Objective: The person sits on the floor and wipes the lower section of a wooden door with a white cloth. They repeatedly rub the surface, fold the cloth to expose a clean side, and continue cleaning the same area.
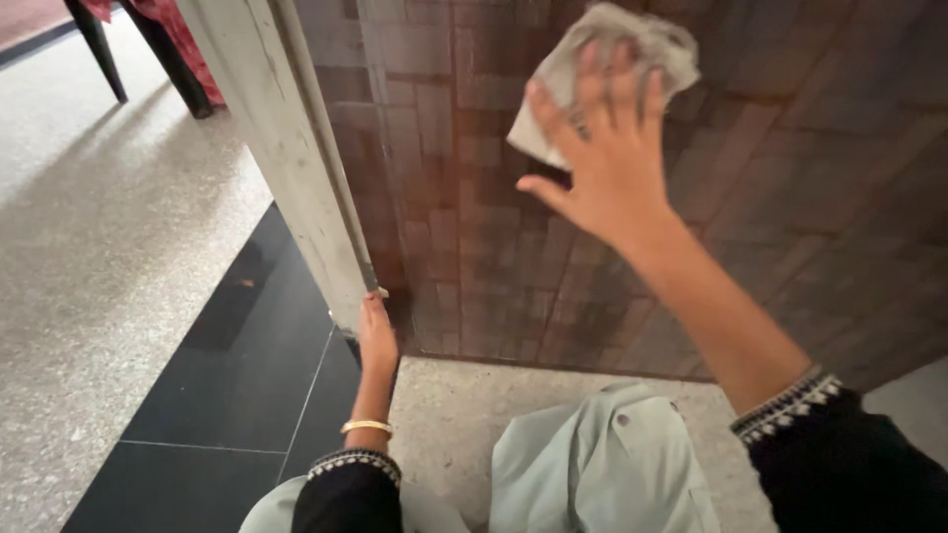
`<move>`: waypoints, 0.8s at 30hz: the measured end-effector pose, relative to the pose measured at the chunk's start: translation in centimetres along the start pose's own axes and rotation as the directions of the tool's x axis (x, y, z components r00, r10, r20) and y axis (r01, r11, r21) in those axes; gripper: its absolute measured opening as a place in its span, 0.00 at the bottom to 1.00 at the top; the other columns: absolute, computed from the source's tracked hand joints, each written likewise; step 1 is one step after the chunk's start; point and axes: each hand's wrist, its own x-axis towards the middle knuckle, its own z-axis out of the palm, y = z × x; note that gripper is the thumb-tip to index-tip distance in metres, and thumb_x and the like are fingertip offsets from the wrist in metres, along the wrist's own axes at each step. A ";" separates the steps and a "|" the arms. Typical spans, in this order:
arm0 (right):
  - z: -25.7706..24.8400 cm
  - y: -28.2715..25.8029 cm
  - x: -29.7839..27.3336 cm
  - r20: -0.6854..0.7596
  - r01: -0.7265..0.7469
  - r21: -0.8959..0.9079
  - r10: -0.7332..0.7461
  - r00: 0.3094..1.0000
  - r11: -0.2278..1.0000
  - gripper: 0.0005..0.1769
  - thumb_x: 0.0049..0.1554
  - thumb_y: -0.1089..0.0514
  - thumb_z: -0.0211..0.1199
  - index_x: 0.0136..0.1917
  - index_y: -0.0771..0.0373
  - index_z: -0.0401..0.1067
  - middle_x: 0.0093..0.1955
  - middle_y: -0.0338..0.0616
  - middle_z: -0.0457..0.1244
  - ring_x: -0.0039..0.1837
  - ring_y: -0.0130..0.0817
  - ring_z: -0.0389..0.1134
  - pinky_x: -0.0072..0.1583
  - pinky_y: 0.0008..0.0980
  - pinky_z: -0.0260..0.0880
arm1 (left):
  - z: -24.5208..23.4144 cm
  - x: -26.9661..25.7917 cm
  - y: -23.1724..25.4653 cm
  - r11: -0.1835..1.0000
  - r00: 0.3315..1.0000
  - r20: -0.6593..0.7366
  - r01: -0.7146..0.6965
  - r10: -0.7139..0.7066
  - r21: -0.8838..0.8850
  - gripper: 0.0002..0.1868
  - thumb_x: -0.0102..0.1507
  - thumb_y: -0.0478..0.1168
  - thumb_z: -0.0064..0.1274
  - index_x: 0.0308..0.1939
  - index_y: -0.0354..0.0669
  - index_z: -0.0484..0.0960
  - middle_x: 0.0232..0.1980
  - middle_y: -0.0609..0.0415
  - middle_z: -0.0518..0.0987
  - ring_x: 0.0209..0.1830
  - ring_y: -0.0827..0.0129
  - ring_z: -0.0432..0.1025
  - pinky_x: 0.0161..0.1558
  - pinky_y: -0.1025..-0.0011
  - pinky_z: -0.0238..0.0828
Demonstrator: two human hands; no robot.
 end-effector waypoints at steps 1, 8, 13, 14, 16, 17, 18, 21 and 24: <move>0.8 -0.3 0.1 0.010 0.033 -0.003 -0.033 0.999 0.999 0.53 0.57 0.24 0.63 0.87 0.42 0.52 0.87 0.61 0.33 0.85 0.66 0.29 0.77 0.76 0.32 | 0.4 -0.2 0.4 0.996 0.996 -0.045 -0.083 0.083 0.016 0.38 0.72 0.65 0.26 0.69 0.39 0.71 0.67 0.37 0.75 0.66 0.46 0.68 0.65 0.59 0.63; 8.1 -3.4 -3.8 0.303 0.449 -0.179 -0.385 0.872 0.875 0.57 0.48 0.22 0.59 0.84 0.39 0.46 0.87 0.38 0.33 0.84 0.48 0.35 0.75 0.67 0.33 | 0.6 -1.5 2.8 0.846 0.933 -0.053 -0.299 0.357 0.442 0.35 0.66 0.62 0.42 0.63 0.35 0.72 0.57 0.35 0.78 0.60 0.39 0.69 0.60 0.53 0.64; 10.7 -5.4 -6.8 0.642 0.761 -0.162 -0.519 0.564 0.628 0.51 0.49 0.25 0.58 0.78 0.51 0.55 0.86 0.39 0.34 0.87 0.46 0.33 0.76 0.55 0.29 | 0.7 2.5 0.3 0.861 0.960 -0.012 -0.244 0.278 0.446 0.28 0.71 0.60 0.45 0.57 0.37 0.76 0.53 0.35 0.80 0.56 0.39 0.72 0.61 0.52 0.65; 11.2 -5.6 -7.2 0.535 0.771 -0.213 -0.589 0.606 0.600 0.43 0.51 0.31 0.58 0.74 0.51 0.60 0.84 0.38 0.39 0.85 0.44 0.37 0.77 0.56 0.33 | 1.0 2.6 -0.1 0.891 0.955 -0.024 -0.266 0.295 0.367 0.28 0.70 0.59 0.47 0.56 0.35 0.75 0.52 0.33 0.79 0.55 0.39 0.72 0.59 0.53 0.66; 12.1 -4.8 -7.3 0.305 0.760 -0.340 -0.699 0.647 0.554 0.27 0.57 0.42 0.57 0.67 0.50 0.68 0.80 0.35 0.51 0.83 0.40 0.46 0.79 0.56 0.40 | 1.1 3.2 -0.4 0.936 0.962 -0.026 -0.259 0.273 0.241 0.28 0.70 0.58 0.48 0.56 0.34 0.74 0.51 0.32 0.79 0.53 0.39 0.73 0.57 0.54 0.67; 12.4 -3.9 -6.7 0.214 0.773 -0.333 -0.754 0.620 0.541 0.26 0.56 0.43 0.57 0.66 0.51 0.70 0.78 0.36 0.54 0.81 0.40 0.49 0.79 0.56 0.43 | 1.0 3.3 -0.5 0.955 0.974 -0.014 -0.221 0.228 0.197 0.28 0.69 0.57 0.48 0.56 0.34 0.73 0.49 0.32 0.79 0.52 0.40 0.74 0.56 0.54 0.68; 12.4 -2.8 -5.6 0.122 0.785 -0.330 -0.801 0.586 0.524 0.25 0.55 0.45 0.56 0.64 0.51 0.71 0.76 0.37 0.56 0.79 0.40 0.52 0.78 0.55 0.45 | 0.9 3.5 -0.5 0.971 0.983 0.002 -0.181 0.183 0.154 0.27 0.68 0.57 0.47 0.57 0.35 0.73 0.48 0.33 0.80 0.50 0.40 0.75 0.55 0.54 0.69; 9.5 1.8 -1.9 0.041 0.820 -0.327 -0.860 0.508 0.469 0.21 0.56 0.44 0.58 0.61 0.50 0.72 0.72 0.38 0.60 0.77 0.40 0.57 0.76 0.53 0.52 | 0.2 2.9 -0.7 0.926 0.958 0.042 -0.286 0.285 0.248 0.27 0.68 0.56 0.46 0.59 0.36 0.73 0.54 0.33 0.78 0.55 0.41 0.73 0.57 0.55 0.68; 3.6 7.8 1.7 0.040 0.809 -0.281 -0.836 0.548 0.517 0.22 0.51 0.42 0.63 0.58 0.48 0.71 0.70 0.37 0.61 0.76 0.41 0.59 0.72 0.52 0.57 | 0.4 2.2 -0.6 0.895 0.913 -0.007 -0.399 0.408 0.198 0.28 0.71 0.55 0.46 0.64 0.35 0.71 0.60 0.32 0.76 0.62 0.41 0.70 0.61 0.55 0.65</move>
